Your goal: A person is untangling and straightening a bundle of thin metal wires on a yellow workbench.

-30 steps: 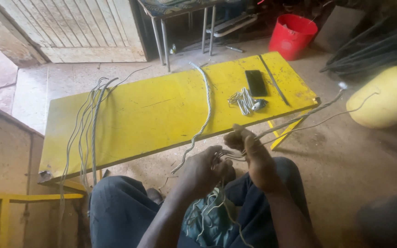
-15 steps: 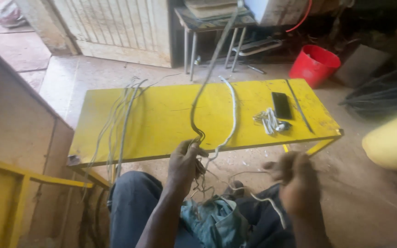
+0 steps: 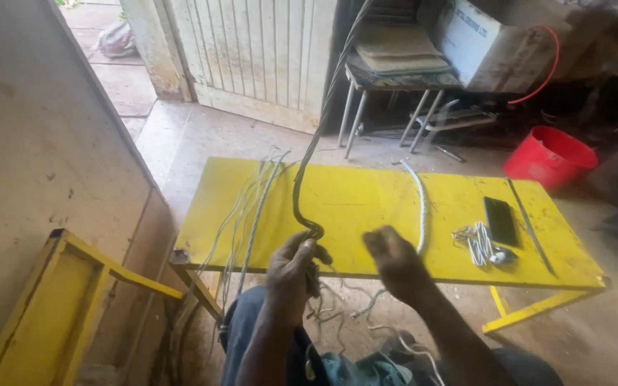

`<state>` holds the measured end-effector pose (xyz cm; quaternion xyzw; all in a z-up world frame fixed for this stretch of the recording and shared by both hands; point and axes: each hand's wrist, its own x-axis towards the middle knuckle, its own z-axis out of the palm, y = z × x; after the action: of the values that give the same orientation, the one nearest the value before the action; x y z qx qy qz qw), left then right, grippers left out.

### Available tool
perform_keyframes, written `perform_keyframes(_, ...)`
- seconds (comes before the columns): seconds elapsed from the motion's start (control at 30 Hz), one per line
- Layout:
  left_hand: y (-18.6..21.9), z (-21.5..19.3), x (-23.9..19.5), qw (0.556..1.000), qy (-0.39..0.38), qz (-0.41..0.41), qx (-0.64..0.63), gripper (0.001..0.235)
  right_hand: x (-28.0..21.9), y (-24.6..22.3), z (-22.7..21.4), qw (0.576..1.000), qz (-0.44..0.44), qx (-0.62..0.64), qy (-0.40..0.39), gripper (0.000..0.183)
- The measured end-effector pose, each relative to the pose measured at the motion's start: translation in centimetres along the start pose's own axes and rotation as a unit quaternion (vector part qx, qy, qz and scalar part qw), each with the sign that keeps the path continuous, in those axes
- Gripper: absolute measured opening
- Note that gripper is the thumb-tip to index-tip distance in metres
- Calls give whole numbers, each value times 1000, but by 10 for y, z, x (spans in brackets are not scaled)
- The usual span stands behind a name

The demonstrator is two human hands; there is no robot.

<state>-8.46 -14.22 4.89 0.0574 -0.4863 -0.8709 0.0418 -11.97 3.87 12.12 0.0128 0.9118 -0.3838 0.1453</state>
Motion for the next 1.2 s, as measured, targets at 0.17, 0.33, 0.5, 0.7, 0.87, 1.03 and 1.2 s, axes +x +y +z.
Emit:
perform_keyframes(0.17, 59, -28, -29, 983, 145, 5, 116, 35, 68, -29, 63, 997, -69, 24, -38, 43)
perform_keyframes(0.33, 71, -35, -44, 958, 265, 44, -103, 30, 118, -49, 118, 991, -102, 34, -76, 38)
perform_keyframes(0.5, 74, -23, -51, 946, 315, 22, -79, 36, 124, -58, 118, 986, -58, -57, -143, 83)
perform_keyframes(0.7, 36, 1, -39, 972, 202, 11, -117, 24, 112, -16, 66, 997, -40, 29, -52, 54)
perform_keyframes(0.87, -31, 17, -29, 980, 152, 19, -123, 27, 21, 61, -12, 919, -32, 333, -209, 70)
perform_keyframes(1.03, -60, 40, -35, 994, 55, -43, -85, 32, -59, 113, -34, 844, 50, 443, -298, 67)
perform_keyframes(1.2, -74, 55, -46, 994, -30, -100, 30, 31, -74, 141, -41, 911, 15, 312, -269, 27)
